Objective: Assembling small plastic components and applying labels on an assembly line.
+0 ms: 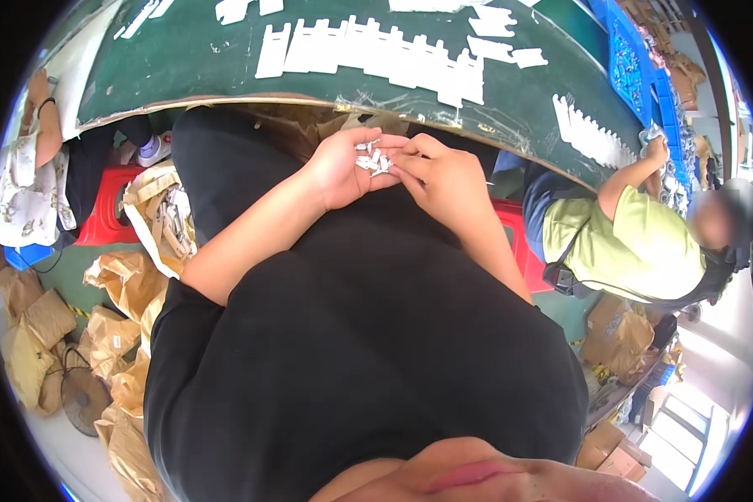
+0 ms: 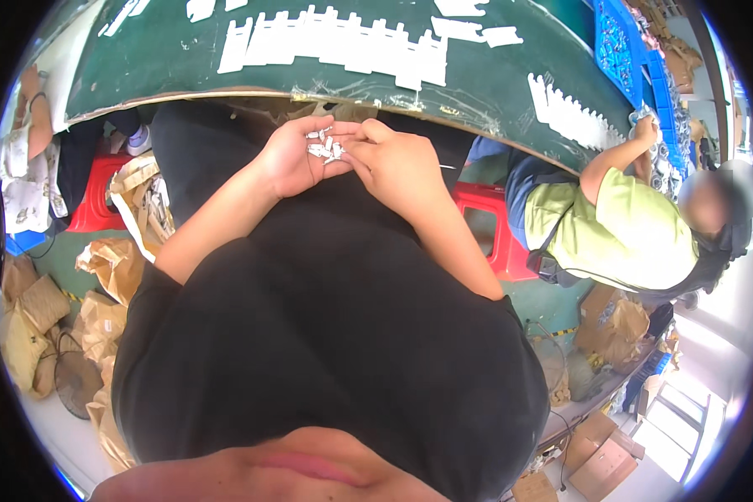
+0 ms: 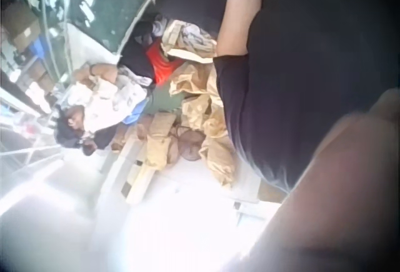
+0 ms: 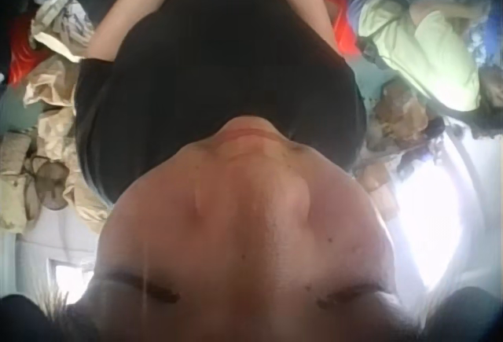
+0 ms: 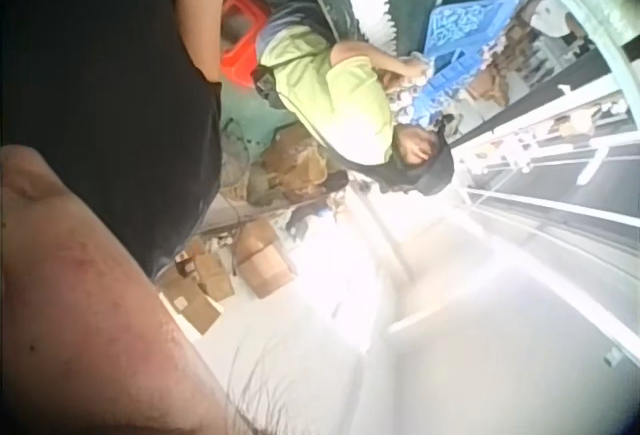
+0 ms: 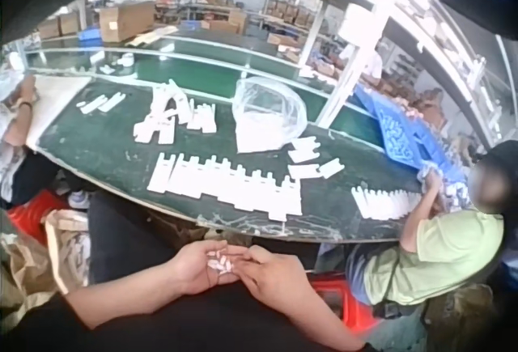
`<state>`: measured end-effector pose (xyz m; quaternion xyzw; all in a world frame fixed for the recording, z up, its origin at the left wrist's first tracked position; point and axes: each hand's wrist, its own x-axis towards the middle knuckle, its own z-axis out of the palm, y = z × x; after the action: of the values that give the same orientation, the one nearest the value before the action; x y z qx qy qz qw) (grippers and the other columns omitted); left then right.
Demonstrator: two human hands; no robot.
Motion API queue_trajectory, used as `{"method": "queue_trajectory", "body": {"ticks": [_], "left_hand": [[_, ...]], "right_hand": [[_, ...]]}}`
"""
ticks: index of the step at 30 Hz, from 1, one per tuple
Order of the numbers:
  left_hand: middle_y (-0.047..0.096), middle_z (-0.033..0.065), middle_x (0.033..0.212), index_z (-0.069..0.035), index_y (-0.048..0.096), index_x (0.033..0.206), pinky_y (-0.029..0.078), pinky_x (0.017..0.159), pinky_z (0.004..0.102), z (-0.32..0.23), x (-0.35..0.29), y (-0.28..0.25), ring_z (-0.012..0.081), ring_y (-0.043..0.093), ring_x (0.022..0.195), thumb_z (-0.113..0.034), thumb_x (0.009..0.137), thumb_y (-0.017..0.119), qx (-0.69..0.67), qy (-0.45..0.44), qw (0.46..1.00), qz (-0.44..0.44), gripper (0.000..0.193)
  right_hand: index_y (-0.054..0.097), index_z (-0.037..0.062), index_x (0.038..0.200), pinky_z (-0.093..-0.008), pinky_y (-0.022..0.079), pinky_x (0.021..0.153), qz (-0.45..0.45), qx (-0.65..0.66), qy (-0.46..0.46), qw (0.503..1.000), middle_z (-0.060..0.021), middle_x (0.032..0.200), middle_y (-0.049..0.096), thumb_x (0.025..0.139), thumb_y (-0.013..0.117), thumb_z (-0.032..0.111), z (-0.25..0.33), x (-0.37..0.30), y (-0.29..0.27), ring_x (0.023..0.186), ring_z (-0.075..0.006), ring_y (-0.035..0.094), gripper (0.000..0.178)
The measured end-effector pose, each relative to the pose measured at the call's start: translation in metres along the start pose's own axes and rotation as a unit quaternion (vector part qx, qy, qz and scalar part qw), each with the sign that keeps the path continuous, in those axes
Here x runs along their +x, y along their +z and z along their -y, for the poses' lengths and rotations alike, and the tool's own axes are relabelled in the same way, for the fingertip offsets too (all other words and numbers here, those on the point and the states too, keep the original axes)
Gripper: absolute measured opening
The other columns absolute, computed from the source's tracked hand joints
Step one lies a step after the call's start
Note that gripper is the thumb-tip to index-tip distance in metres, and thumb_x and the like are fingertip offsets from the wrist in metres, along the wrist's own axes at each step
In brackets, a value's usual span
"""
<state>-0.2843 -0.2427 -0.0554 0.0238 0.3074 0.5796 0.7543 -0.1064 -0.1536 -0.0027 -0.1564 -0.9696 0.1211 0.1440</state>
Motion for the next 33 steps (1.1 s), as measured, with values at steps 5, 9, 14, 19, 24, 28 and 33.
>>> {"method": "queue_trajectory", "body": {"ticks": [5,9,14,19,24,28,33], "left_hand": [[0.069,0.0198,0.122,0.01,0.059,0.13,0.054,0.102,0.0443,-0.007,-0.001,-0.004,0.0285,0.069,0.108,-0.024,0.108,0.034,-0.008,0.007,0.999,0.044,0.048],[0.068,0.0218,0.123,0.01,0.058,0.13,0.055,0.101,0.0441,0.0,0.003,-0.011,0.0297,0.069,0.11,-0.024,0.108,0.033,-0.007,-0.002,1.0,0.025,0.047],[0.068,0.0235,0.123,0.011,0.058,0.129,0.055,0.101,0.0446,0.0,0.005,-0.011,0.0325,0.069,0.112,-0.024,0.109,0.033,-0.019,-0.005,1.0,0.003,0.047],[0.068,0.025,0.123,0.012,0.057,0.129,0.055,0.103,0.0452,-0.001,0.006,-0.011,0.0343,0.068,0.113,-0.023,0.109,0.033,-0.022,0.001,1.0,0.001,0.047],[0.068,0.0267,0.123,0.012,0.056,0.131,0.054,0.105,0.0453,-0.01,0.0,-0.001,0.0355,0.068,0.115,-0.023,0.109,0.033,0.001,0.042,0.999,-0.017,0.047],[0.067,0.0282,0.127,0.012,0.057,0.13,0.053,0.107,0.0459,-0.012,-0.001,0.0,0.0368,0.067,0.119,-0.022,0.109,0.032,0.01,0.053,0.999,-0.002,0.047],[0.063,0.0298,0.133,0.012,0.057,0.127,0.051,0.111,0.0466,-0.011,-0.002,0.003,0.0395,0.061,0.129,-0.021,0.11,0.032,-0.013,0.097,0.995,-0.011,0.044]], "right_hand": [[0.079,0.0158,0.098,-0.0345,0.055,0.062,-0.061,0.043,-0.015,0.997,0.0004,0.092,0.066,0.085,0.08,0.014,0.002,0.011,0.003,0.072,-0.0229,0.068,0.014],[0.075,0.0124,0.097,-0.0364,0.056,0.064,-0.006,0.025,0.0,1.0,-0.0018,0.093,0.067,0.086,0.077,0.013,-0.003,0.01,0.003,0.075,-0.0258,0.069,0.011],[0.073,0.0119,0.098,-0.0387,0.056,0.066,0.046,0.013,0.018,0.999,-0.0033,0.094,0.067,0.086,0.075,0.011,-0.004,0.012,-0.001,0.078,-0.0283,0.069,0.012],[0.073,0.0104,0.095,-0.0425,0.056,0.068,0.035,0.077,0.013,0.996,-0.0062,0.094,0.067,0.089,0.071,0.013,-0.008,0.014,-0.002,0.078,-0.0311,0.069,0.007],[0.073,0.0096,0.095,-0.0422,0.056,0.068,-0.005,0.09,0.06,0.994,-0.0058,0.095,0.067,0.088,0.072,0.01,-0.007,0.015,0.0,0.076,-0.0311,0.069,0.008],[0.071,0.0074,0.095,-0.0405,0.055,0.068,-0.018,0.102,0.062,0.993,-0.0063,0.097,0.067,0.087,0.074,0.01,-0.009,0.016,-0.001,0.077,-0.031,0.069,0.009],[0.068,0.0064,0.094,-0.0384,0.054,0.079,-0.177,0.085,0.006,0.981,-0.0107,0.103,0.065,0.083,0.074,0.002,-0.05,0.037,-0.034,0.09,-0.0298,0.068,0.013]]}}
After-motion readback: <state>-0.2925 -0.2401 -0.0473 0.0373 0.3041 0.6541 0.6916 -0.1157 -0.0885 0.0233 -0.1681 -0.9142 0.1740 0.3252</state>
